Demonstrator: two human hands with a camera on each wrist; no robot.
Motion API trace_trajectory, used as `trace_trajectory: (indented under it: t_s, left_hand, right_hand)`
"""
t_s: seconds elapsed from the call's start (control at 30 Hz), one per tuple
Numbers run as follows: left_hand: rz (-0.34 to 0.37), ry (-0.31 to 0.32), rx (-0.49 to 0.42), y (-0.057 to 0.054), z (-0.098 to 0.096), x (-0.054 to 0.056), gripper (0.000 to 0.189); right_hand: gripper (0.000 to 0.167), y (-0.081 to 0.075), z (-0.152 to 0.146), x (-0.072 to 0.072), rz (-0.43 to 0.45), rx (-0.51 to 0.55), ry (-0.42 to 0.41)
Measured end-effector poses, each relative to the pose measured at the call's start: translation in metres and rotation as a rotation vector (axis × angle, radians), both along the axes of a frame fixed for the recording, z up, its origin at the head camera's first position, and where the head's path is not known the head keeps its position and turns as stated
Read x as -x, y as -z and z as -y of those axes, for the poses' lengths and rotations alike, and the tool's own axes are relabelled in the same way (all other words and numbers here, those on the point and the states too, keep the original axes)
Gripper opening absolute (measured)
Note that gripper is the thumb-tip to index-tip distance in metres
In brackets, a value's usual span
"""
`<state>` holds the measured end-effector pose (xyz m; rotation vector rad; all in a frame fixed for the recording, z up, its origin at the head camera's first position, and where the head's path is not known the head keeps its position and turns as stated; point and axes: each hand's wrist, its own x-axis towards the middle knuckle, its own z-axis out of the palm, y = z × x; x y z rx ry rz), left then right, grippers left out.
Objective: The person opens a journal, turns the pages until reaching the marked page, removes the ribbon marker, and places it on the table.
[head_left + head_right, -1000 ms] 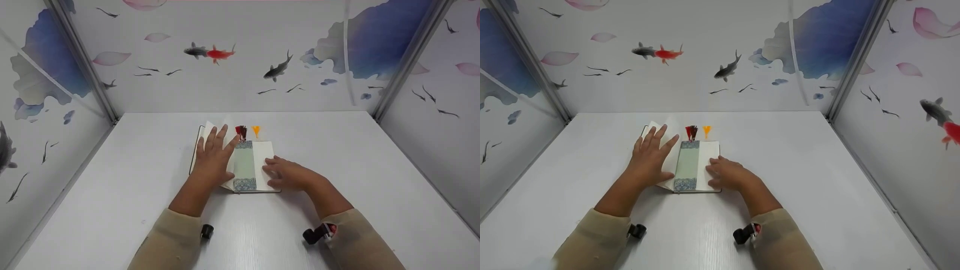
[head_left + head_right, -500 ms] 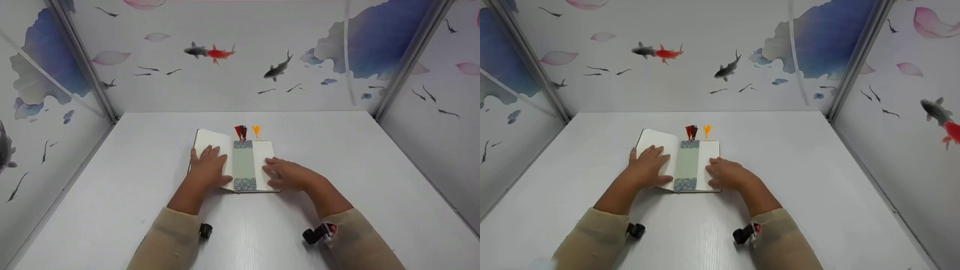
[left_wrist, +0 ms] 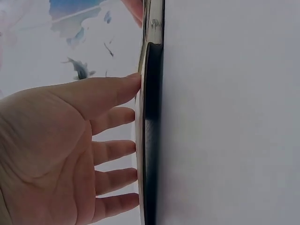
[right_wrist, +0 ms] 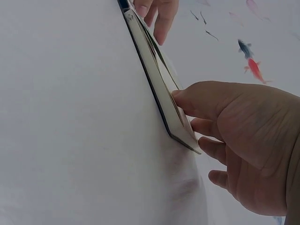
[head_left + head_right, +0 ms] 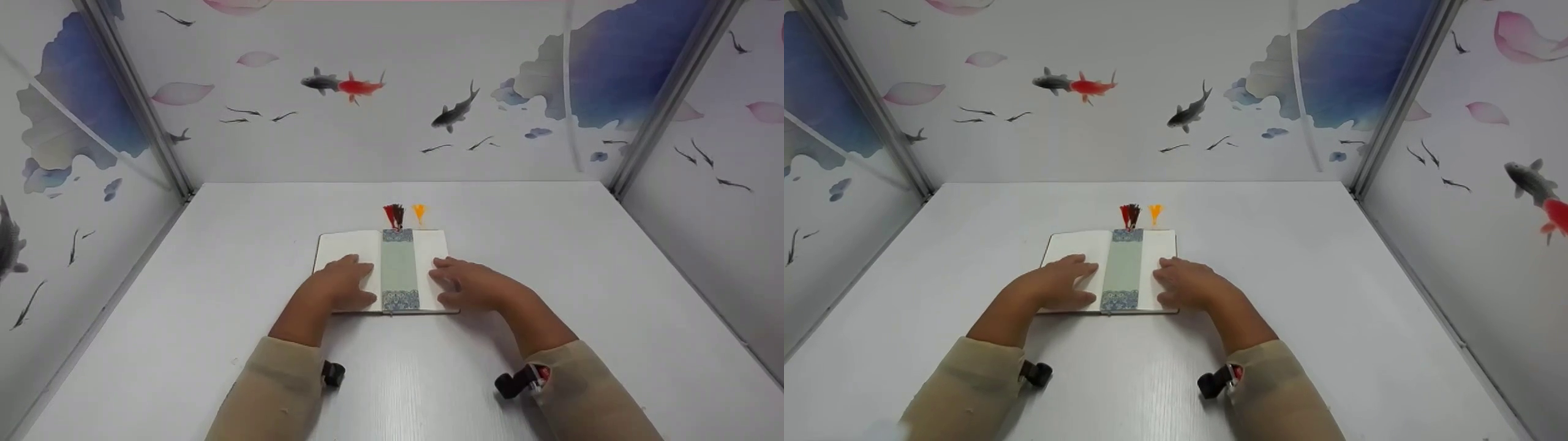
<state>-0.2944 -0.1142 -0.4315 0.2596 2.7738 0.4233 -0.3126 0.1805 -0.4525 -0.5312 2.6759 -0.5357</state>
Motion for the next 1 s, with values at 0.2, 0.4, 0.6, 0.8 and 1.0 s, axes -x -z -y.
trace_trajectory:
  t_s: [0.2,0.4,0.6,0.8,1.0]
  left_hand:
    - [0.038,-0.024,0.005,0.002,-0.001,0.001,0.076]
    - [0.048,-0.033,0.014,0.004,-0.001,0.003,0.076]
    - [0.041,-0.024,0.021,0.005,-0.001,0.004,0.076]
    - [0.032,-0.017,0.035,0.003,0.000,0.005,0.075]
    - [0.039,0.005,0.039,0.003,0.001,0.004,0.074]
  right_hand:
    - [0.065,-0.001,0.001,-0.001,0.000,0.002,0.003]
    - [0.060,0.002,0.003,0.002,-0.040,0.033,0.014]
    - [0.048,-0.001,0.015,0.009,-0.141,0.055,0.034]
    - [0.056,-0.005,0.046,0.018,-0.264,-0.052,0.017]
    - [0.065,-0.004,0.078,0.019,-0.254,-0.119,-0.028]
